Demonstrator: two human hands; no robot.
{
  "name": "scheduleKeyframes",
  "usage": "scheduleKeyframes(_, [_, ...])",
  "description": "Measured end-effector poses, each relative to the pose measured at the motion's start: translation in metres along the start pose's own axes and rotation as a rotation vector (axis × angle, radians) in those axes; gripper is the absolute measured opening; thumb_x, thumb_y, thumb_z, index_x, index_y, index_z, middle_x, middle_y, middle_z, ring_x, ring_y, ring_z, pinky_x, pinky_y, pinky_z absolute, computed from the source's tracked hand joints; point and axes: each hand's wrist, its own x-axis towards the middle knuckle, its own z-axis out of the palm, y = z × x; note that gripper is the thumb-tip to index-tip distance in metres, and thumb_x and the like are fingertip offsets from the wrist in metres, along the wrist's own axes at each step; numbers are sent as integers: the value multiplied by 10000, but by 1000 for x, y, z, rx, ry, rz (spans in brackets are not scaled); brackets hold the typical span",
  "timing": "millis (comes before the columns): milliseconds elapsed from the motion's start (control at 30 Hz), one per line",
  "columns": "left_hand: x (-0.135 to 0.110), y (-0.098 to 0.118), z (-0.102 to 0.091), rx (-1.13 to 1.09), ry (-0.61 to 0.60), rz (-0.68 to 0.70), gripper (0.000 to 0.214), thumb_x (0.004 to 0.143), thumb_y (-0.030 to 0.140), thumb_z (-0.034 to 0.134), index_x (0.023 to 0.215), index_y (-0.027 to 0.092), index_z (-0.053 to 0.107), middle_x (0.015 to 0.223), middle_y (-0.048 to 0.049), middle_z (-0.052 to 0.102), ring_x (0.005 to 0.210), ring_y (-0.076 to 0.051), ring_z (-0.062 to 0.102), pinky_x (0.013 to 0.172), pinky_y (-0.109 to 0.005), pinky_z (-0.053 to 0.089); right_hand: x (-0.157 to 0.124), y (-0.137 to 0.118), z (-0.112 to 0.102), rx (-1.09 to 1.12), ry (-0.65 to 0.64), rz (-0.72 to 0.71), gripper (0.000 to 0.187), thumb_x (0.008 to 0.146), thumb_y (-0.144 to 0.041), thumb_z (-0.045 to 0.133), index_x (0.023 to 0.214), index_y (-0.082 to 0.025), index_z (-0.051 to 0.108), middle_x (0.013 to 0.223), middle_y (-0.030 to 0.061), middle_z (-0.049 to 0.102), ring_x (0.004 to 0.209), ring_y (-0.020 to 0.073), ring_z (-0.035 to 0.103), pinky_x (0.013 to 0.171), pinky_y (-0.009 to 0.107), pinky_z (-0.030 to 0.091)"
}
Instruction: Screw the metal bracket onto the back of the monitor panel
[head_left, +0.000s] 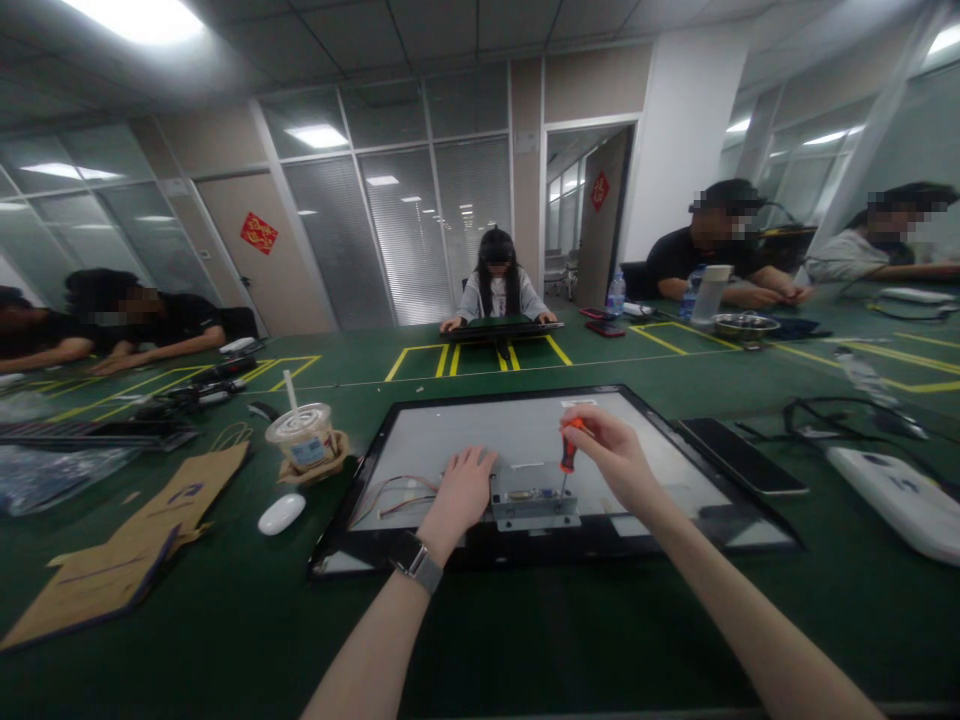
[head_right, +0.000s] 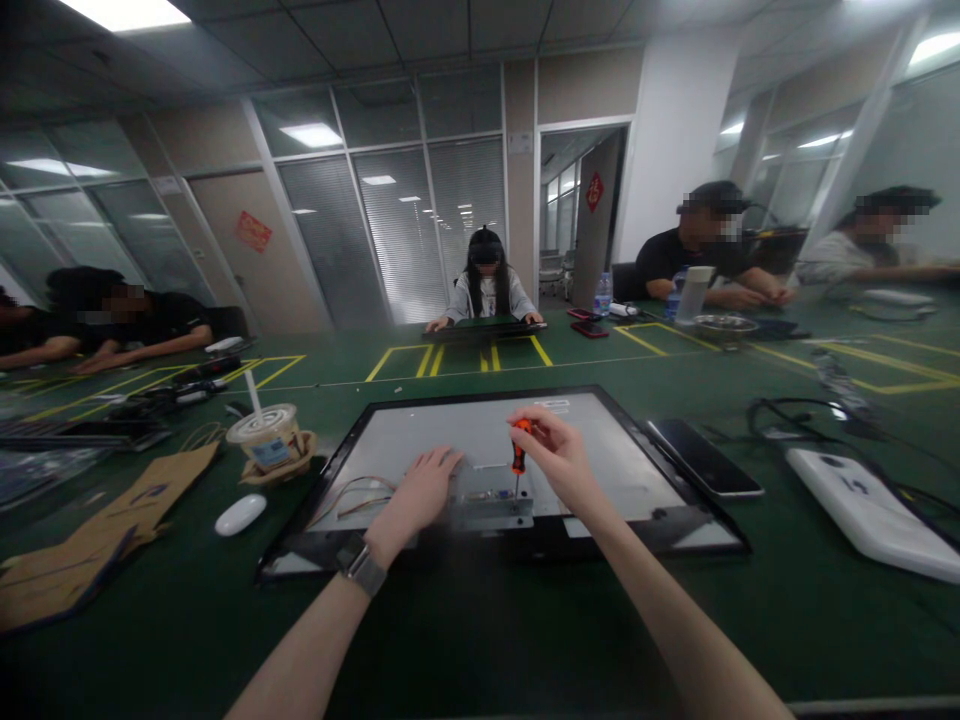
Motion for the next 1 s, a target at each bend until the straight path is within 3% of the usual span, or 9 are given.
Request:
scheduleKeyframes(200, [2, -1, 2, -2, 3, -9, 528, 945, 66, 302, 1437, 183, 452, 1513, -122, 442, 1387, -269, 417, 1141, -452, 344, 0, 4, -1, 38, 56, -7, 71, 771, -310, 772, 774, -253, 730, 830, 5, 622, 814, 179, 575, 735, 312, 463])
scheduleKeyframes(433, [0, 0, -1, -11, -6, -12, 523, 953, 68, 280, 1435, 166, 458, 1520, -133, 433, 1382, -279, 425, 1142, -460, 339, -1, 7, -3, 97, 24, 103, 264, 823, -408, 728, 1041, -260, 738, 871, 21, 694, 843, 197, 631, 794, 359, 492])
scheduleKeyframes(600, [-1, 0, -2, -9, -4, -5, 521, 950, 74, 289, 1439, 149, 453, 1515, -144, 436, 1384, -286, 419, 1138, -457, 340, 0, 0, 1, 49, 10, 60, 258, 897, -466, 620, 1007, -257, 726, 897, 45, 723, 908, 230, 664, 866, 413, 506])
scheduleKeyframes(767, [0, -1, -1, -3, -10, -2, 553, 925, 50, 315, 1451, 172, 431, 1533, -136, 412, 1400, -272, 400, 1140, -454, 335, 0, 1, 1, -71, 76, -17, 227, 863, -465, 658, 892, -257, 744, 908, 45, 687, 850, 222, 637, 784, 378, 509])
scheduleKeyframes(867, [0, -1, -1, -5, -13, 2, 530, 949, 73, 290, 1448, 172, 437, 1526, -140, 422, 1396, -272, 405, 1141, -463, 333, 0, 6, 0, 12, 99, 11, 190, 810, -445, 725, 824, -256, 744, 870, 31, 668, 828, 208, 619, 748, 351, 499])
scheduleKeyframes(1000, [0, 0, -3, -6, -17, -3, 517, 961, 90, 284, 1447, 172, 441, 1519, -141, 431, 1388, -278, 413, 1140, -475, 338, 0, 7, 1, 154, 58, 102, 260, 833, -487, 697, 935, -255, 753, 815, 28, 695, 815, 206, 641, 748, 356, 510])
